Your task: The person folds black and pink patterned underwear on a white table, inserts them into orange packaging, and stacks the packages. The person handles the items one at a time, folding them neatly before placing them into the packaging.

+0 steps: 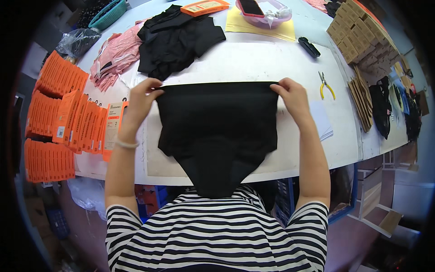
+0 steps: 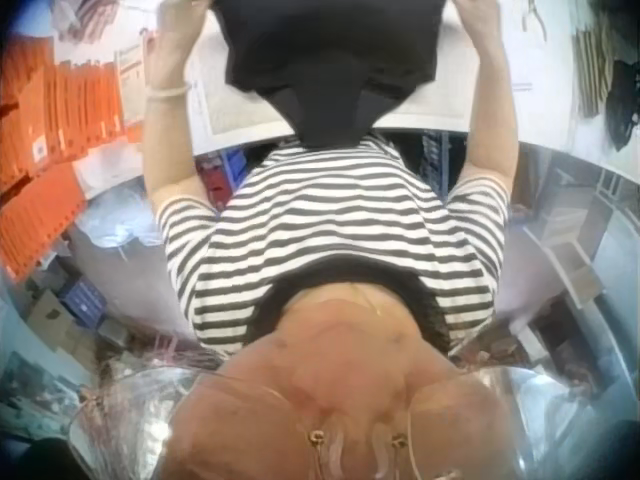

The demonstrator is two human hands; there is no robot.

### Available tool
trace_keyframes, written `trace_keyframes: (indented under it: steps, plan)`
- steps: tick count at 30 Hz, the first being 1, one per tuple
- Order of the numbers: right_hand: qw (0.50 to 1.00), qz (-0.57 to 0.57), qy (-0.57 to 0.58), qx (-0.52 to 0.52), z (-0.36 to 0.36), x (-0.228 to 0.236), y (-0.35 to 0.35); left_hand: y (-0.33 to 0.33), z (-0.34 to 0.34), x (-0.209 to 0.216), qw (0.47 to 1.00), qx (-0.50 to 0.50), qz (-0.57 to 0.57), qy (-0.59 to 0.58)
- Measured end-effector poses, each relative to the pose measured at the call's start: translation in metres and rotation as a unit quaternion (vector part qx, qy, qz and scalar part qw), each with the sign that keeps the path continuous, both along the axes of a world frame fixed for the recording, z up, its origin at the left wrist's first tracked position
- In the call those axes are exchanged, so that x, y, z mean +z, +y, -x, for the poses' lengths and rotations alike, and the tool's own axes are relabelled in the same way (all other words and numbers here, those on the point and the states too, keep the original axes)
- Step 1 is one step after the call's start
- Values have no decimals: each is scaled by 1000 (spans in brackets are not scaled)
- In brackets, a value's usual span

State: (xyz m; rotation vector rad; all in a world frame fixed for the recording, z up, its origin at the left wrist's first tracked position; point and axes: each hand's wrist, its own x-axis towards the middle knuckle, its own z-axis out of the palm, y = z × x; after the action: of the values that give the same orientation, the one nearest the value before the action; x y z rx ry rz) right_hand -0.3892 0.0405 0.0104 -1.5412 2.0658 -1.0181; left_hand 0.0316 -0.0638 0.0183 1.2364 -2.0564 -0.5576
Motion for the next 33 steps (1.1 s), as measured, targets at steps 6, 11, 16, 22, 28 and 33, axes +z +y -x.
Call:
trace_keyframes:
  steps: [6, 11, 16, 22, 28, 33]
  plan:
    - [974, 36, 222, -38, 5, -55, -36, -30, 25, -51, 972, -17, 193, -132]
    - [969, 119, 215, -34, 19, -56, -15, -32, 36, -65, 960, -77, 228, -142]
    - [932, 39, 340, -120, 52, -23, 84, -24, 33, -65, 958, -47, 237, -156]
    - [906, -27, 416, -75, 85, -46, 154, -21, 43, -64, 956, -43, 232, -172]
    - [922, -46, 377, -75, 90, -42, 149, -15, 39, -63, 958, -44, 223, -177]
    - [929, -89, 352, -72, 70, -11, 150, -11, 37, -57, 954, -65, 231, -178]
